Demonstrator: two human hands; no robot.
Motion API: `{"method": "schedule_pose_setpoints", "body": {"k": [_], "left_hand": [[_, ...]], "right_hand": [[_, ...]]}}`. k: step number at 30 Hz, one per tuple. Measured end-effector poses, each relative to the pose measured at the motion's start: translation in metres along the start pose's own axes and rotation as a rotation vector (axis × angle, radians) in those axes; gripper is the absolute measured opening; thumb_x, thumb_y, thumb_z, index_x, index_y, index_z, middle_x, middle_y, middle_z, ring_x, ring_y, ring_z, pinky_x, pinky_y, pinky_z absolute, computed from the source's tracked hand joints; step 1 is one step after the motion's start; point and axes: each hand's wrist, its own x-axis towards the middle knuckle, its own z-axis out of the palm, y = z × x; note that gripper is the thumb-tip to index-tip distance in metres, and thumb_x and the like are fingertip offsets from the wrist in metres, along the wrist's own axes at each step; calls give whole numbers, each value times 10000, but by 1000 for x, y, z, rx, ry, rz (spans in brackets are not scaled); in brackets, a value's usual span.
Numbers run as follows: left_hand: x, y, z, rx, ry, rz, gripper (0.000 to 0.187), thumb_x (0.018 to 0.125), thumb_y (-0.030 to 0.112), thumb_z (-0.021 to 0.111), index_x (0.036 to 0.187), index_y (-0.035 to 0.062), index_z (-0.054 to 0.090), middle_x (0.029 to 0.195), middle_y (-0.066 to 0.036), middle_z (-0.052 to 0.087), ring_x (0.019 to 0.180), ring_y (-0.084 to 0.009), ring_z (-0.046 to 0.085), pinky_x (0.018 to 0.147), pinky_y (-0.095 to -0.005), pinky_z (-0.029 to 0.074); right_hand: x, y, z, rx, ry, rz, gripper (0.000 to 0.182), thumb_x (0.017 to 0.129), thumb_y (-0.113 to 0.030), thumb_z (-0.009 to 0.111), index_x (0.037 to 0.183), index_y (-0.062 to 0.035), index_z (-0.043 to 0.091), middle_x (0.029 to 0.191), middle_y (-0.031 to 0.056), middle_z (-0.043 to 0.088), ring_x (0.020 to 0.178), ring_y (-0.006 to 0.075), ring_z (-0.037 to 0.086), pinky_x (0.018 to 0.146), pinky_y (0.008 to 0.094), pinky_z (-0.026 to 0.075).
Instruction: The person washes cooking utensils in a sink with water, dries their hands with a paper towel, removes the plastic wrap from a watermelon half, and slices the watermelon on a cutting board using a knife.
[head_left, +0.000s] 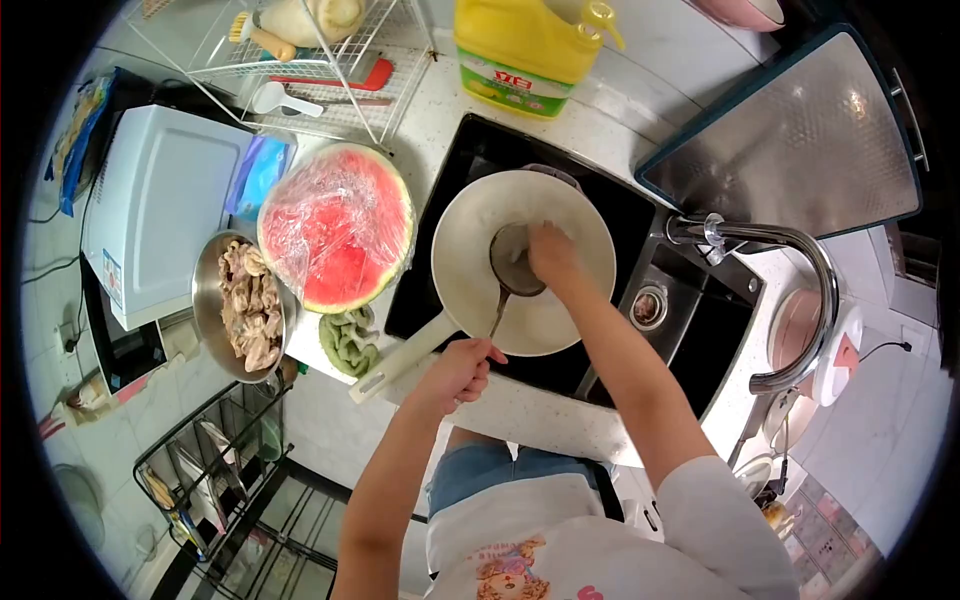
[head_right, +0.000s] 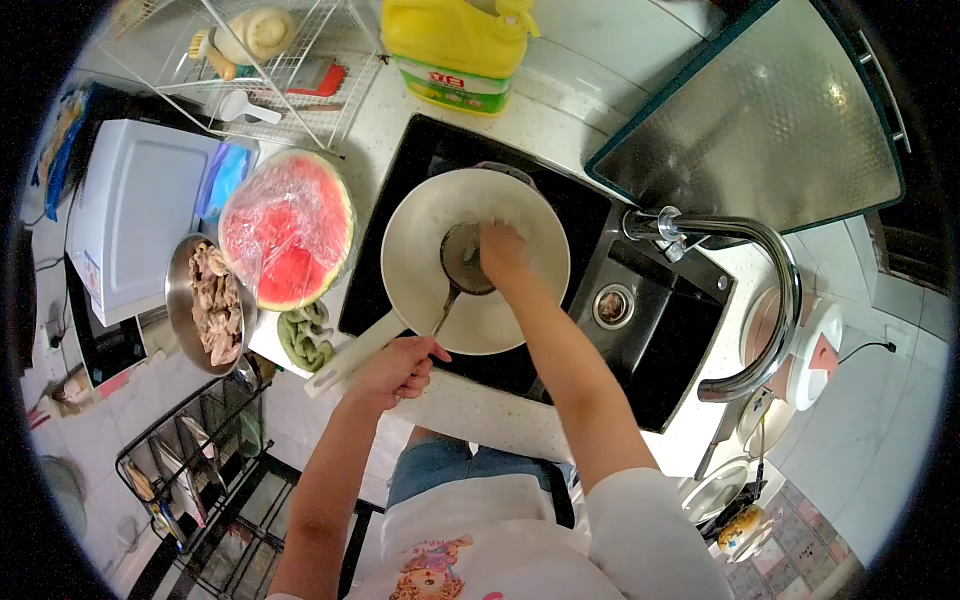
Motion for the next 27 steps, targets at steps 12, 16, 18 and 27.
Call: {"method": "schedule_pose_setpoints", "body": {"k": [12, 16, 18, 27], "left_hand": [[6, 12, 6, 44, 9, 4, 296, 1000, 257, 387, 925, 13, 535, 544, 61, 272, 404, -48, 194, 358, -240, 145], [3, 15, 4, 58, 68, 63, 297, 991, 266, 396, 940, 10, 539, 539, 35, 330, 420, -67, 265, 378, -257, 215], [1, 13, -2, 225, 193, 140, 315, 990, 275, 395, 953, 1, 547, 555, -15, 411, 458, -130, 370, 432, -296, 308], [-21, -9, 12, 943, 768, 588, 335, 974, 269, 444, 869, -15, 588, 775, -263, 611, 781, -458, 583, 703, -507, 454]], "right_hand": [[-5, -16, 4, 337, 282, -59, 319, 774, -58, 584, 1089, -102, 574, 1122, 209, 555, 1041, 405, 550, 873, 447, 468], [4, 1, 31, 486, 0, -482, 358, 760, -81, 607, 1116, -118, 578, 1164, 211, 552, 1069, 396, 547, 838, 463, 486], [2, 21, -8, 283, -211, -203, 362, 780, -133, 617, 1140, -139, 582, 1193, 180, 545, 1114, 368, 523, 849, 457, 481], [-17, 25, 38, -237, 525, -428, 344, 851, -195, 594, 1169, -63, 578, 1203, 152, 549, 1182, 349, 461, 861, 507, 453]]}}
